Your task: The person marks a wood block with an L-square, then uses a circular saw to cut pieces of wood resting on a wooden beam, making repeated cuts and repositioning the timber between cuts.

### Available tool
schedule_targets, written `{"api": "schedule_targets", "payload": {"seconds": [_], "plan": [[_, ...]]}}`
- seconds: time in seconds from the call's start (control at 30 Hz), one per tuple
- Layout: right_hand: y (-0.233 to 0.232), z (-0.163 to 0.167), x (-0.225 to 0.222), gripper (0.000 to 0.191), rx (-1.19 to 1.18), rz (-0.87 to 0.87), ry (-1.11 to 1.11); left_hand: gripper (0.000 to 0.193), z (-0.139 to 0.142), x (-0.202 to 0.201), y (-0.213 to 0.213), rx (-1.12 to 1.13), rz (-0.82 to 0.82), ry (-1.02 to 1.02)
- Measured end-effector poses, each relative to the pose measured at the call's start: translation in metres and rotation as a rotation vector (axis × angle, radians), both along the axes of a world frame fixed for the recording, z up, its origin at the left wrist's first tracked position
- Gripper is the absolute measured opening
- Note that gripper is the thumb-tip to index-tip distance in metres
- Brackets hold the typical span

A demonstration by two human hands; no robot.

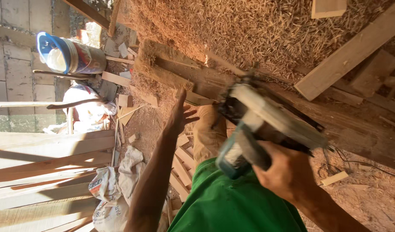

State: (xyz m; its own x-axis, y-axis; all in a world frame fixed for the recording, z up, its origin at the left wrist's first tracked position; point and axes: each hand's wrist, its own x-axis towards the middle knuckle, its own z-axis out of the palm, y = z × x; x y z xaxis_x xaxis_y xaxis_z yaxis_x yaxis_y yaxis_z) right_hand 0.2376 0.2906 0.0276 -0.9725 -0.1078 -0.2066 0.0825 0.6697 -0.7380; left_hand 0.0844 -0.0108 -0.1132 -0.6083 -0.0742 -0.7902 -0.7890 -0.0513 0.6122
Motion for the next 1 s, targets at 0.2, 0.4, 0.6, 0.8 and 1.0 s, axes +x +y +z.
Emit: {"api": "schedule_targets", "payload": {"seconds": [0.2,0.4,0.6,0.8,1.0], "plan": [[0.052,-0.025,0.048,0.036,0.163,-0.136,-0.193,0.074,-0.017,-0.005,0.023,-0.099,-0.019,0.074],[0.056,-0.035,0.069,0.033,0.098,-0.219,-0.228,0.029,0.034,0.045,0.025,-0.725,-0.778,0.334],[0.045,-0.043,0.074,0.035,0.059,-0.18,-0.291,0.038,0.055,0.058,0.022,-0.806,-0.911,0.556],[0.039,-0.046,0.079,0.038,0.009,-0.157,-0.211,0.046,0.028,0.054,0.001,-0.724,-0.994,0.739],[0.039,-0.047,0.087,0.035,-0.006,-0.197,-0.221,0.037,0.008,0.041,0.004,-0.709,-1.118,0.792]]}}
